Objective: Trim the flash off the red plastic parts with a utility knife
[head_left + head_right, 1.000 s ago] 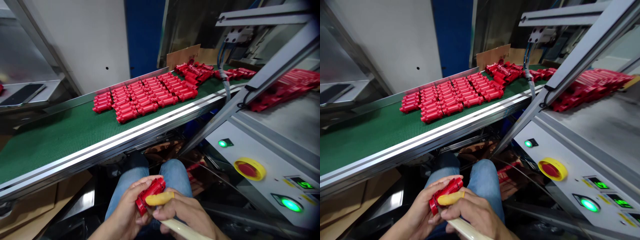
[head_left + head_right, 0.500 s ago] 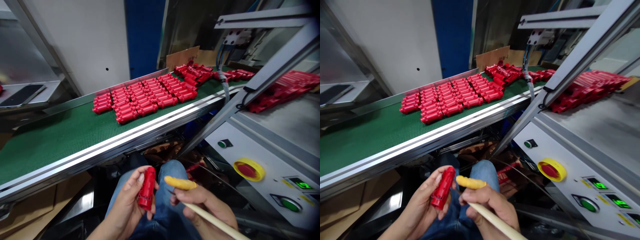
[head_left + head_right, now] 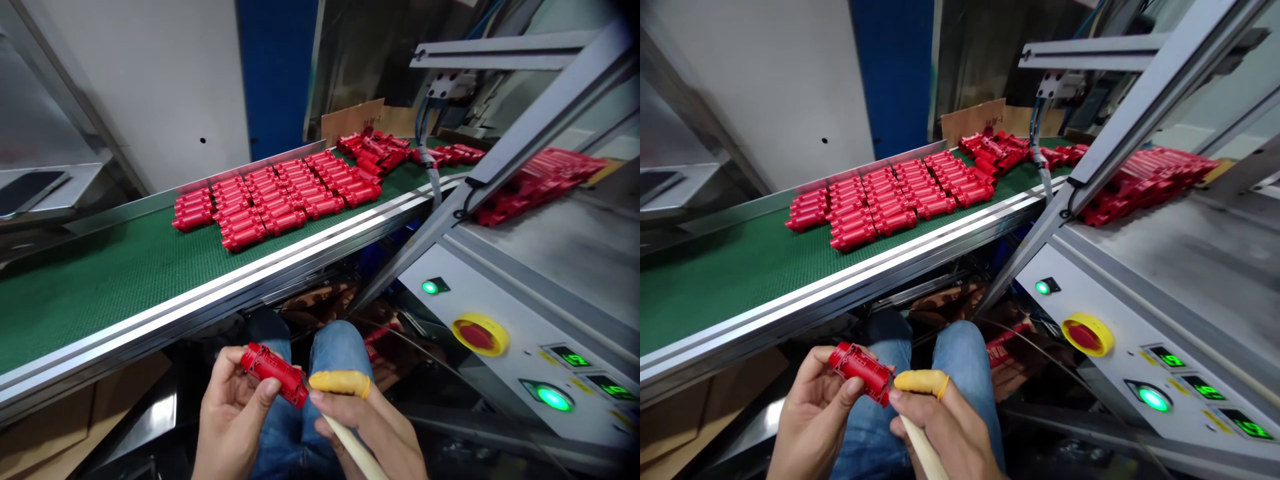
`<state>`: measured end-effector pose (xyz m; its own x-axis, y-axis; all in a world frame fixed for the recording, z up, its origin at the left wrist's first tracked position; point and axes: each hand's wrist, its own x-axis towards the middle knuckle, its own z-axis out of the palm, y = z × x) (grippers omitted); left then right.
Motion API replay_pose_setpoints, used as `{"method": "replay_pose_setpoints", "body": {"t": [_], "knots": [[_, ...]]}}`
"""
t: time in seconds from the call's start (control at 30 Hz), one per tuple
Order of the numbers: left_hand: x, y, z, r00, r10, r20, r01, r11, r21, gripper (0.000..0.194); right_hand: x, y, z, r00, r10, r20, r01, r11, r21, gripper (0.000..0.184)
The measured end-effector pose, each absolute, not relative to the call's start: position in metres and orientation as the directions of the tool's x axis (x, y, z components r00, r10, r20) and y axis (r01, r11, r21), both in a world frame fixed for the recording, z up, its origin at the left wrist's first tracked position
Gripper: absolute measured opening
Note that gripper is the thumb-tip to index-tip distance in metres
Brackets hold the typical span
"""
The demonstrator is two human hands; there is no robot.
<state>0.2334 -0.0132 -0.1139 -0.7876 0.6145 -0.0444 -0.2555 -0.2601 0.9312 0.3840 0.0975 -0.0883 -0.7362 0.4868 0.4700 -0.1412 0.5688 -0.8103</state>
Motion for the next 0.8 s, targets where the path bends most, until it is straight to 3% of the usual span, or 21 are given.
{"method": "replay_pose_setpoints", "body": {"t": [0.2,0.43,0.6,0.8], "knots": [[0.232,-0.011,-0.112,-0.791,0.61,-0.049,-0.243,-0.24,0.94,0.023,0.384,0.104,-0.099,-0.747,0.419,0.516,-0.195,0.604,-0.773,0.049],[0.245,-0.004,-0.096,-0.853,0.504,-0.135,-0.314,-0.289,0.905,0.028,0.384,0.097,-0.094,-0.73,0.516,0.448,-0.094,0.573,-0.814,0.047],[0.248,-0.004,-0.096,-0.872,0.474,-0.122,-0.286,-0.292,0.912,0.029,0.385,0.094,-0.096,-0.725,0.545,0.421,-0.073,0.547,-0.834,0.047],[0.249,-0.007,-0.099,-0.878,0.474,-0.059,-0.22,-0.292,0.931,0.024,0.387,0.093,-0.091,-0.723,0.585,0.368,0.023,0.553,-0.833,0.034]]}}
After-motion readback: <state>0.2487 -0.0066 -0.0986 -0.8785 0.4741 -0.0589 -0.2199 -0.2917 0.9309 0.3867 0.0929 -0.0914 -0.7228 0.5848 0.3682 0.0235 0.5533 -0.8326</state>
